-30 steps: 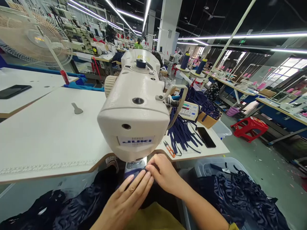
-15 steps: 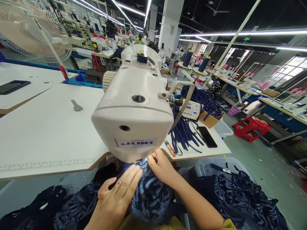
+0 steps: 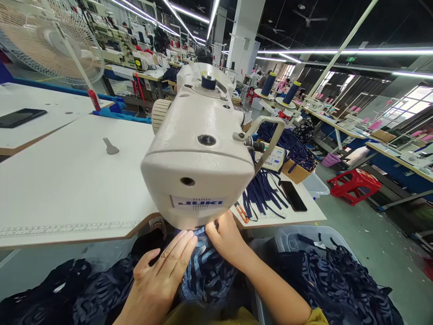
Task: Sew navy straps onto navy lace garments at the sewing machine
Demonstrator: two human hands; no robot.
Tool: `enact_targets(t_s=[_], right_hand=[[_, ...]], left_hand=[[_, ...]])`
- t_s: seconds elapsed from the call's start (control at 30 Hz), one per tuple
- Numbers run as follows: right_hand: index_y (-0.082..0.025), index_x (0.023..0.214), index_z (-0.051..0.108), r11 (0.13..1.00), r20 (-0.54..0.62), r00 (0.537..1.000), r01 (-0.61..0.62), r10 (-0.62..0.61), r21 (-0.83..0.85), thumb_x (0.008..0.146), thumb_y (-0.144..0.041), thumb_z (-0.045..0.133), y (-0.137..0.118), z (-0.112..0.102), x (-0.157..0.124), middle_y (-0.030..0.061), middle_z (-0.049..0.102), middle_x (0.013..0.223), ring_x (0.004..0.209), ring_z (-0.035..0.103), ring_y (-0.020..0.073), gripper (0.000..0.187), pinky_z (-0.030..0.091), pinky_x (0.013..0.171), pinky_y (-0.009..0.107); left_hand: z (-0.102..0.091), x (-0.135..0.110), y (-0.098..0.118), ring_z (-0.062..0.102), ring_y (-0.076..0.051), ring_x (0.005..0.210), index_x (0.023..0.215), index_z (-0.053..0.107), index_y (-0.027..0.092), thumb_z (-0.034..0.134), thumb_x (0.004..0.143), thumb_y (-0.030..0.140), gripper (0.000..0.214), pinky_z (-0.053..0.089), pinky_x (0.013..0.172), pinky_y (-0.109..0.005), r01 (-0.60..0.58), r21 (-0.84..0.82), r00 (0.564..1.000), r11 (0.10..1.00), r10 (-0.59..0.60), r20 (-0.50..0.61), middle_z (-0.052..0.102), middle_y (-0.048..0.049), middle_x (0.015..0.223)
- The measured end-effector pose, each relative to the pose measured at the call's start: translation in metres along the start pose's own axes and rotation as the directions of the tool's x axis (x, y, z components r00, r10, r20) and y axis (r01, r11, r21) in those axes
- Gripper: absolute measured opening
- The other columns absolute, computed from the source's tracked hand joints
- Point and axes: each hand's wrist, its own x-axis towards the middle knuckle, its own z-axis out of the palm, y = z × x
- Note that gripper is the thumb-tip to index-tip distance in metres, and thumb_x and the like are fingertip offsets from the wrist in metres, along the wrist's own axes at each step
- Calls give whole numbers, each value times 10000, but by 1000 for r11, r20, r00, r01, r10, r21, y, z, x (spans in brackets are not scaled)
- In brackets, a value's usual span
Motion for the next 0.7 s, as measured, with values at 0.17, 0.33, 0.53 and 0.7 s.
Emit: enact_targets(t_s=[0.17,0.33,0.53,0.7], right_hand=[[-187,867,488,1000,4,1000,11,-11,7,850,-139,424,1,2,0,42,614,869,865,551,184,82,396,841,330],[-189,833,496,999,38,999,-27,25,44,851,-171,464,-3,-3,1,12,578,781,793,540,168,42,400,801,304],[-207,913,540,987,133,980,-154,148,35,898,-250,472,24,-14,12,-25,598,799,723,563,120,82,410,638,209],[-193,929,562,921,-46,942,-335,332,-201,936,-266,417,91,-42,41,13,631,879,795,597,141,163,423,715,234]], left_hand=[[6,-1,-2,620,-94,1057,1454,242,255,254,899,59,589,338,896,-237,-18,1,998,1000,18,-59,652,-21,1211],[4,-2,3,592,-120,1111,1456,240,262,273,868,52,626,315,986,-258,67,-49,997,997,-69,-36,625,-26,1252],[5,-6,0,482,-188,1255,1452,253,247,317,825,79,653,230,1107,-326,48,-118,999,992,-45,26,491,-29,1400],[11,-9,3,430,-199,1299,1455,237,279,302,834,100,649,246,1089,-346,97,-183,995,978,-96,14,480,-20,1411]])
